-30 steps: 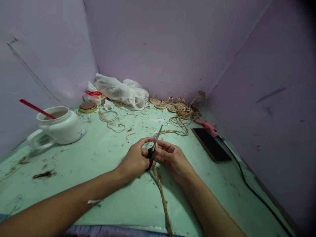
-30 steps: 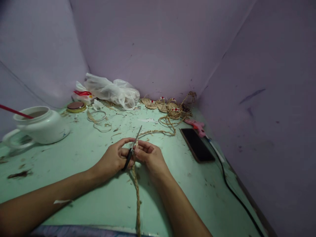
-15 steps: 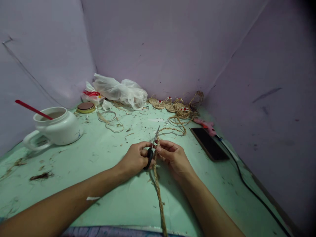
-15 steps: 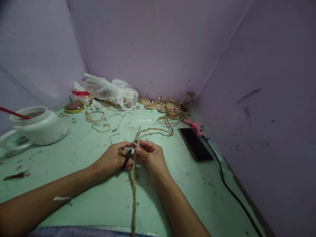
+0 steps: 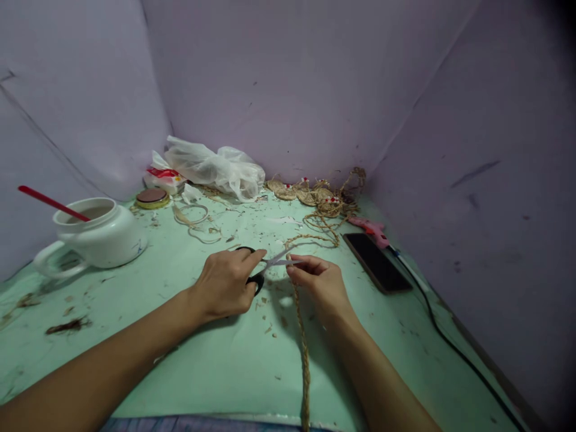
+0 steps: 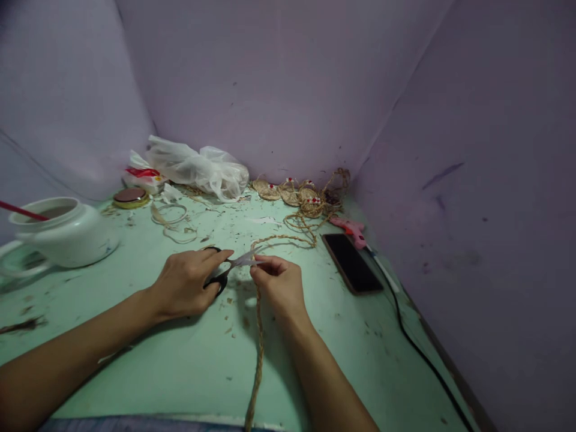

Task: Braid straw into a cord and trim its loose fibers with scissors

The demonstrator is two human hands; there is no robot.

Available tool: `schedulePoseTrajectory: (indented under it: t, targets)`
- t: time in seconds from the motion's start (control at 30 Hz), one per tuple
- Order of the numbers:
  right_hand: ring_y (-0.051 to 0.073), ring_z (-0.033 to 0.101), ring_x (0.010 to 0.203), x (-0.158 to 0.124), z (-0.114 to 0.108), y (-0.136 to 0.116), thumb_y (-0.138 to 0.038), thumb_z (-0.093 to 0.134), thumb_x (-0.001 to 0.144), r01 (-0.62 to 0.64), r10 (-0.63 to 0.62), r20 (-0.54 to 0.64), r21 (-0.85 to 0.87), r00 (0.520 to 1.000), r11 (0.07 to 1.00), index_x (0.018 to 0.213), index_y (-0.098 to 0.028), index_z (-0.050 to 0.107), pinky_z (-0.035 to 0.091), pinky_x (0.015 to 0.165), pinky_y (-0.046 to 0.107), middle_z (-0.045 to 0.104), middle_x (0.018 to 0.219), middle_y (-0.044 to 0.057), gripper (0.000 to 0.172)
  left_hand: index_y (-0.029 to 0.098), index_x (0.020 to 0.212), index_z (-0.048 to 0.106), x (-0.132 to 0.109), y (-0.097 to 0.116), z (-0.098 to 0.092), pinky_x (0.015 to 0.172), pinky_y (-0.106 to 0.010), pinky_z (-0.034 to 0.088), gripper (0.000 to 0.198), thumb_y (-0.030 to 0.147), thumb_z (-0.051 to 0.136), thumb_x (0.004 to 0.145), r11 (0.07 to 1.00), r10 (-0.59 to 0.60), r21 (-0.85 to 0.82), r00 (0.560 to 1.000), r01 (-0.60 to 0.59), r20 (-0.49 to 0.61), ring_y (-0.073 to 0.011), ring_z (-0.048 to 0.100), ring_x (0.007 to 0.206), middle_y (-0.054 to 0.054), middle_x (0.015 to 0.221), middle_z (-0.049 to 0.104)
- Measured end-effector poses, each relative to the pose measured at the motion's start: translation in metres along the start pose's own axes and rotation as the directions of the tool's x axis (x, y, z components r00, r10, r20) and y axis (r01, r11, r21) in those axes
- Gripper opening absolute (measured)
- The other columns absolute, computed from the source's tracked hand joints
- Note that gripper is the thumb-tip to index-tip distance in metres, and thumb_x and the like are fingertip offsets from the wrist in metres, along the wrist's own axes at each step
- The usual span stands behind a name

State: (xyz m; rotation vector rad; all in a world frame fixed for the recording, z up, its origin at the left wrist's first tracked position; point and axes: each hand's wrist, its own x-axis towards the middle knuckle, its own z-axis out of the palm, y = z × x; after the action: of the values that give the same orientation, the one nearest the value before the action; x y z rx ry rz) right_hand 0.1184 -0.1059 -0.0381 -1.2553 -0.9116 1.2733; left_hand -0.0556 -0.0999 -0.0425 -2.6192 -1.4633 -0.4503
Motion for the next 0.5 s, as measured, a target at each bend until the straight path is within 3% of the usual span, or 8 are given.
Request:
schedulePoseTrajectory:
  t: [0.17,0.5]
  targets:
    - [0.006,0.043,0.043,-0.0017,0.0026,0.0004,-0.015,0.069,0.048,0.016,-0.016,0.004,-0.062,1.0,0.998,0.066,-0.011,0.066,0.032,0.044,0.02,0.058,0.048,-0.002,0.019,0.02,0.121,0.043,-0.0012,-0.0012,0.0016,0.064,-0.034,0.043,0.053,0.02,0.044,0.068,0.999,0.026,0.038,1.0,-0.027,0.009,-0.0228,0.058,0.077,-0.005,0.088,0.061]
    - [0.005,0.04,0.043,-0.0044,0.0024,0.0033,-0.016,0.069,0.048,0.005,-0.006,0.09,0.019,0.996,1.0,0.06,-0.013,0.065,0.029,0.044,0.02,0.054,0.047,-0.004,0.013,0.023,0.117,0.043,-0.0007,-0.0012,-0.0035,0.066,-0.029,0.042,0.053,0.015,0.045,0.065,0.998,0.003,-0.058,0.99,0.005,0.142,-0.0207,0.059,0.083,-0.004,0.09,0.063]
